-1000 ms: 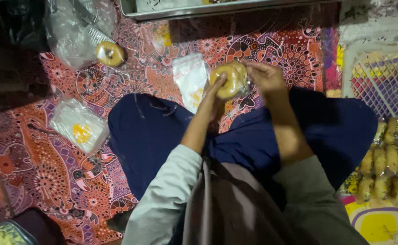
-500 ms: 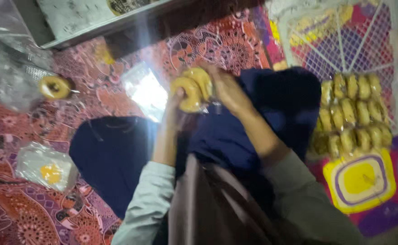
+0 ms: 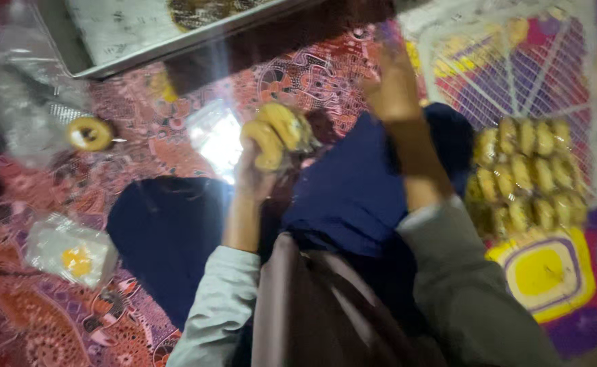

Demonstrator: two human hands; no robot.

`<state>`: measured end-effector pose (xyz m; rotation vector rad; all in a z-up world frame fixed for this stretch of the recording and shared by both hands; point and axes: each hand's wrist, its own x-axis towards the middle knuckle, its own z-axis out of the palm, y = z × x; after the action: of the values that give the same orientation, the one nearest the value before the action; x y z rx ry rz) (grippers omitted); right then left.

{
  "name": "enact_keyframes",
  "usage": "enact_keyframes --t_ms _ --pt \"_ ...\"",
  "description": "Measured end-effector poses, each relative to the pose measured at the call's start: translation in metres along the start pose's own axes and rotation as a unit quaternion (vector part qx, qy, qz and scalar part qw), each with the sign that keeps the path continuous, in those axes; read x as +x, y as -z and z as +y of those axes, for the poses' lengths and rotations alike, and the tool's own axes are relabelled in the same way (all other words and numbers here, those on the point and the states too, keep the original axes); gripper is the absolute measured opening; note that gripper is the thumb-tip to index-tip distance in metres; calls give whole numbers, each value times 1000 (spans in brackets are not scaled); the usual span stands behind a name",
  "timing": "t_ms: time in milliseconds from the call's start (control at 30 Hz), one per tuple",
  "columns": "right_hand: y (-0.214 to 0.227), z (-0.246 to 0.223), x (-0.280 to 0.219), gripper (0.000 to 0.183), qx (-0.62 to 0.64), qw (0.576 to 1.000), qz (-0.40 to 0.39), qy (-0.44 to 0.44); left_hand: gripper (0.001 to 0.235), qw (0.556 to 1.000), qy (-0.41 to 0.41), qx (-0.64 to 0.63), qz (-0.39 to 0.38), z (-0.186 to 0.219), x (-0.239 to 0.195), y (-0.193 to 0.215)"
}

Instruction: The person sits on a patterned mat and repeatedly picks donuts from a metal tray, places them into small clear plastic bags, and sets the packaged donuts aside. The donuts include plain and chocolate-sprinkled varieties.

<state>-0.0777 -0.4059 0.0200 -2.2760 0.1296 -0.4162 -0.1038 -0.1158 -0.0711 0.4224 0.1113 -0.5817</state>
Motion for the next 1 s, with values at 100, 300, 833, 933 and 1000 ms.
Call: enact_keyframes --t_ms 100,300,833,933,1000 --pt "-4 -7 -20 80 13 997 -68 -45 74 990 -36 133 -41 -3 14 -16" --pt "-2 22 -55 56 316 895 -285 -134 57 862 -140 485 42 -91 64 -51" --pt "135 247 -86 52 -484 870 -43 -80 8 492 -199 754 388 -30 20 99" --pt "102 153 -56 57 -169 984 -6 -54 1 483 -116 784 372 -22 20 93" --pt "32 86 -31 52 -69 997 -6 35 7 548 -166 755 320 -15 23 72"
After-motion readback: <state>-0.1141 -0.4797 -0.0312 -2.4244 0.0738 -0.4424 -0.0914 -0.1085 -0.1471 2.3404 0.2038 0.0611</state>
